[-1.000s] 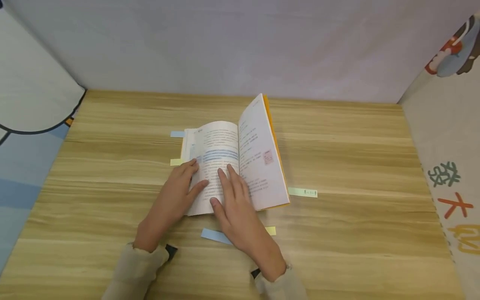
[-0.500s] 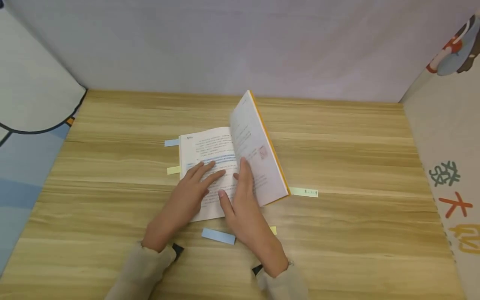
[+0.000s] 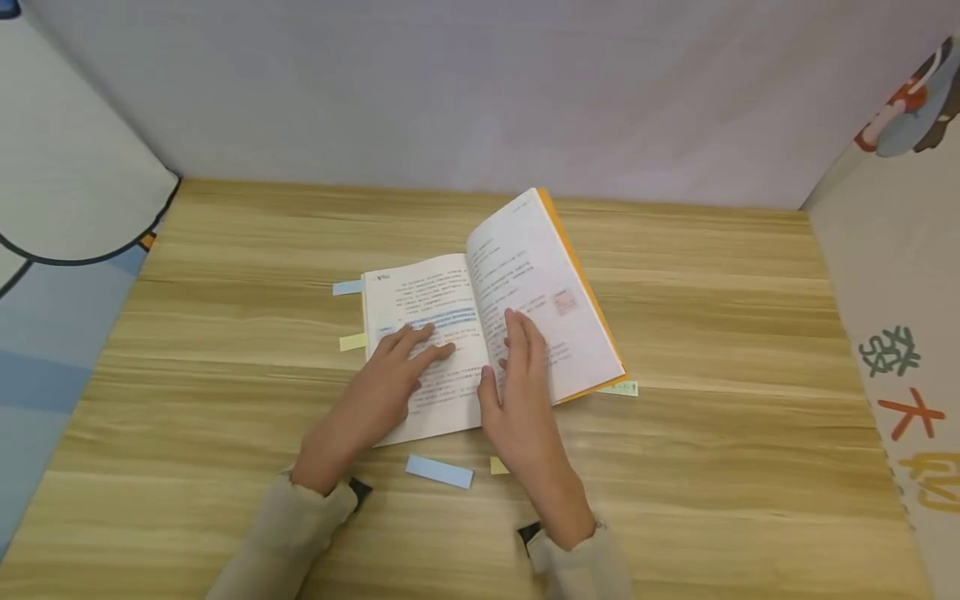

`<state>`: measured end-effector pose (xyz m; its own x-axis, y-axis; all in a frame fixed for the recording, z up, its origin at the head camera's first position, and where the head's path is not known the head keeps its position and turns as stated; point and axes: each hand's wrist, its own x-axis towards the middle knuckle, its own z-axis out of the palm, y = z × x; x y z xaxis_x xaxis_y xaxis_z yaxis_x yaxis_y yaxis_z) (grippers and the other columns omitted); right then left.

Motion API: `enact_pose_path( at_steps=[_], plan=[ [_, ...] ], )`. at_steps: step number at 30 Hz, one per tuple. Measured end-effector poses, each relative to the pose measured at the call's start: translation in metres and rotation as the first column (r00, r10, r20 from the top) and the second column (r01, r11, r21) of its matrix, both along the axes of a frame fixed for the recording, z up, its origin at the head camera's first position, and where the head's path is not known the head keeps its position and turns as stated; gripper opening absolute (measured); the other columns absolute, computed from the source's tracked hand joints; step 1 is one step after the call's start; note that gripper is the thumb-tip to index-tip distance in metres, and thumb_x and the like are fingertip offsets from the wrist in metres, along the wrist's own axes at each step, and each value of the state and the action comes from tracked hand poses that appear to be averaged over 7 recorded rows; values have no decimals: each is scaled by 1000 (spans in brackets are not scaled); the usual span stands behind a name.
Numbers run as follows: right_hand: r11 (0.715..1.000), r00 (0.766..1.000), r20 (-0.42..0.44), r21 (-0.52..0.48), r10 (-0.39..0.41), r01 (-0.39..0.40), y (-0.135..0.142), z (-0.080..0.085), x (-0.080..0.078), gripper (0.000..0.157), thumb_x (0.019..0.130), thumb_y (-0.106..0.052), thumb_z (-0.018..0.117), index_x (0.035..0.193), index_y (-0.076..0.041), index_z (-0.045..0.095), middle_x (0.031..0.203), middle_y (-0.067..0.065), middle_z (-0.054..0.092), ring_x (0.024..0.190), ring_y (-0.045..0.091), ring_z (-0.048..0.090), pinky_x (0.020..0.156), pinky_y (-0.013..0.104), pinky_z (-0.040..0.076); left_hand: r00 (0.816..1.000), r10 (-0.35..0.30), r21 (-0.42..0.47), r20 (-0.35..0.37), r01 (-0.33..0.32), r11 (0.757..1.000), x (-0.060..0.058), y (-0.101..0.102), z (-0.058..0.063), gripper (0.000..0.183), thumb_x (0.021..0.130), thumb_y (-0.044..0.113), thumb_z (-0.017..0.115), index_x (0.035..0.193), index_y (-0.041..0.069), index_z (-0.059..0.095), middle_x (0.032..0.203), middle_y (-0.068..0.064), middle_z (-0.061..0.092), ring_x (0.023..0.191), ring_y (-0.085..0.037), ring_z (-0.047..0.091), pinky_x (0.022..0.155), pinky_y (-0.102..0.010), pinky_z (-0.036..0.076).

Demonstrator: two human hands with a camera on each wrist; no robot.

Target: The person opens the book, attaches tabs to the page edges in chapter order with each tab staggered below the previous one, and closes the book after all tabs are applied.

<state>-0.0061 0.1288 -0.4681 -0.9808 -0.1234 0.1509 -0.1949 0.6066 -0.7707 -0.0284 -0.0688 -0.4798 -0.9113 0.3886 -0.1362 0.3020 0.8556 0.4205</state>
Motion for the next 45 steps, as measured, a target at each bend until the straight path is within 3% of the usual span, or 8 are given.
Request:
enact_pose_path(
  at_steps=[5, 13, 19, 22, 27, 32, 38, 45],
  plan=[
    [968, 993, -121, 251, 7, 24, 12, -3, -2, 52, 97, -1, 64, 147, -2, 55, 161, 19, 44, 136, 42, 37, 109, 58, 34, 1000, 0, -9, 16, 0, 1000, -1, 3, 0, 71, 93, -18, 62, 151, 22, 56, 167, -12, 40, 155, -42, 34, 120, -52, 43],
    [877, 998, -50, 481, 33, -5, 19, -5, 3, 54, 97, -10, 69, 149, -15, 58, 166, 10, 42, 152, 40, 32, 116, 67, 27, 1000, 2, -1, -22, -2, 1000, -1, 3, 5, 57, 97, -12, 58, 144, 21, 62, 162, -14, 46, 150, -43, 41, 118, -53, 44],
    [872, 998, 8, 486, 59, -55, 15, -4, 6, 55, 99, -20, 70, 152, -18, 55, 165, 11, 44, 144, 41, 45, 110, 65, 41, 995, 42, -56, -91, -47, 997, -1, 4, 9, 31, 103, 19, 66, 134, 16, 63, 149, -17, 56, 140, -44, 52, 113, -57, 48],
    [873, 998, 7, 483, 68, -63, 13, -4, 7, 55, 100, -22, 69, 152, -17, 55, 163, 12, 47, 137, 41, 52, 104, 62, 48, 996, 59, -87, -63, -65, 994, 0, 12, 9, 49, 104, 37, 65, 148, 18, 53, 151, -23, 50, 143, -51, 46, 108, -67, 47],
    [875, 998, 14, 480, 66, -65, 14, -7, 7, 55, 102, -22, 67, 153, -11, 53, 160, 11, 51, 124, 37, 59, 91, 50, 54, 998, 66, -172, 23, -61, 983, 3, 27, 6, 73, 104, 57, 53, 166, 42, 19, 160, -38, 30, 151, -65, 21, 111, -80, 34],
    [893, 999, 42, 447, 31, -47, 18, -9, 7, 53, 102, -17, 65, 152, -6, 53, 160, 9, 52, 124, 36, 58, 91, 49, 54, 995, 95, -206, 36, -86, 975, 5, 37, 7, 75, 101, 62, 52, 165, 49, 16, 161, -40, 24, 151, -67, 15, 111, -82, 32],
    [933, 997, 76, 359, -18, -10, 26, -7, 4, 52, 102, -12, 61, 151, 1, 50, 160, 18, 47, 139, 44, 46, 112, 61, 42, 993, 111, -206, 39, -100, 973, 4, 41, 10, 76, 100, 62, 55, 164, 50, 18, 161, -40, 26, 151, -66, 18, 108, -82, 35],
    [935, 961, 189, 328, -202, 132, 40, 2, 1, 61, 103, -14, 55, 157, 5, 36, 161, 29, 37, 143, 52, 33, 111, 66, 33, 986, 146, -189, 78, -129, 974, 2, 43, 18, 75, 98, 58, 62, 163, 48, 26, 160, -38, 25, 150, -68, 16, 105, -85, 34]
  ],
)
